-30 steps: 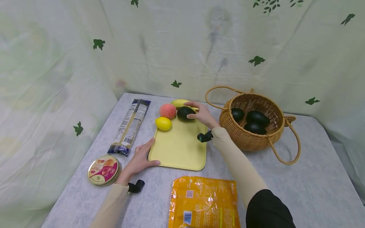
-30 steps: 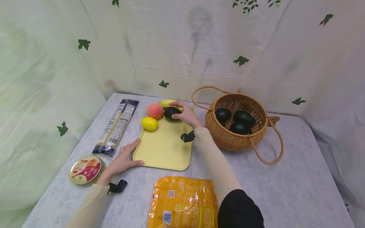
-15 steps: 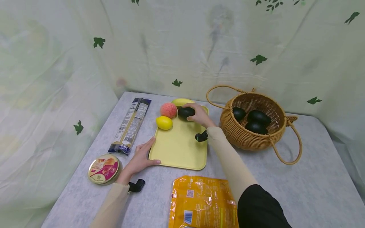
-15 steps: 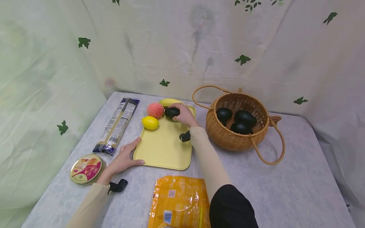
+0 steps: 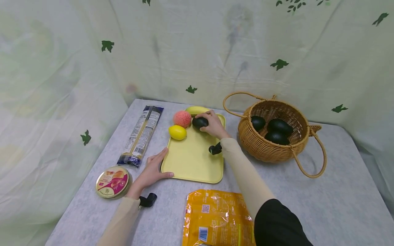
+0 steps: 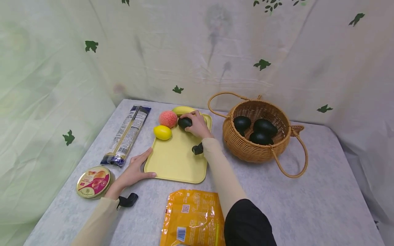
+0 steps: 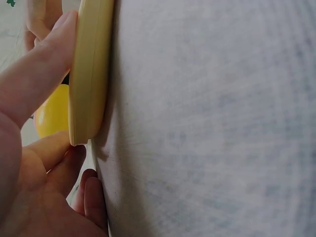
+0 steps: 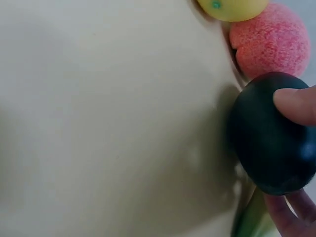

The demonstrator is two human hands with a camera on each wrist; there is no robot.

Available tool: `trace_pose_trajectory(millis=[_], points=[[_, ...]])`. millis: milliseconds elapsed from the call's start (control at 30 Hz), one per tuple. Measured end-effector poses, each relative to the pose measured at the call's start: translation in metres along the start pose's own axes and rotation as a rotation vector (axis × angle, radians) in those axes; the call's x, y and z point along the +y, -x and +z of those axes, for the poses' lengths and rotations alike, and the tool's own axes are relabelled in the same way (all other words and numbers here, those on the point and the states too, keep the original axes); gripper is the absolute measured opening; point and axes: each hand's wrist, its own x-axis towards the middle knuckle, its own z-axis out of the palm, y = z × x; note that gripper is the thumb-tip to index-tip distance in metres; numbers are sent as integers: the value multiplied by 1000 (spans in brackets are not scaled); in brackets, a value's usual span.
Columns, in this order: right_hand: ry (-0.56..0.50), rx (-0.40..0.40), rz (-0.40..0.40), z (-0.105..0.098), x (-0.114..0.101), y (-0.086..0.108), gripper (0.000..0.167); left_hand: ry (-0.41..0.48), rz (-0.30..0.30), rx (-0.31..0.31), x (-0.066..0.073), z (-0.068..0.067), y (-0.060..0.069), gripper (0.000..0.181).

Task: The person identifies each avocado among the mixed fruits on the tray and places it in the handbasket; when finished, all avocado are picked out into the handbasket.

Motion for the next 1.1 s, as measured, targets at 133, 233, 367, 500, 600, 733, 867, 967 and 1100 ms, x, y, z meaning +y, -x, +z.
trace_pose_trajectory(millis=[133, 233, 367, 500, 600, 733, 867, 967, 1100], points=[[-77, 8, 17, -3, 1, 4, 41, 10, -16, -11, -1, 0, 0, 101], [-161, 9, 24, -9, 0, 9, 41, 12, -22, -13, -1, 1, 0, 101], [-230, 9, 18, -24, -9, 17, 41, 12, -27, -12, -1, 1, 1, 101], [-246, 20, 14, -44, -19, 26, 43, 11, -28, -14, -2, 1, 0, 101], [-255, 23, 20, -60, -23, 33, 43, 8, -26, -14, -2, 1, 0, 101], [-294, 6, 35, -87, -32, 49, 45, 12, -28, -14, -2, 1, -1, 101], [-334, 39, 53, -111, -25, 64, 47, 14, -27, -13, -2, 1, -1, 101], [-360, 76, 46, -130, -20, 77, 48, 14, -27, -13, -2, 1, -1, 101], [-367, 111, 64, -154, -11, 95, 50, 6, -27, -11, -2, 1, -1, 101]])
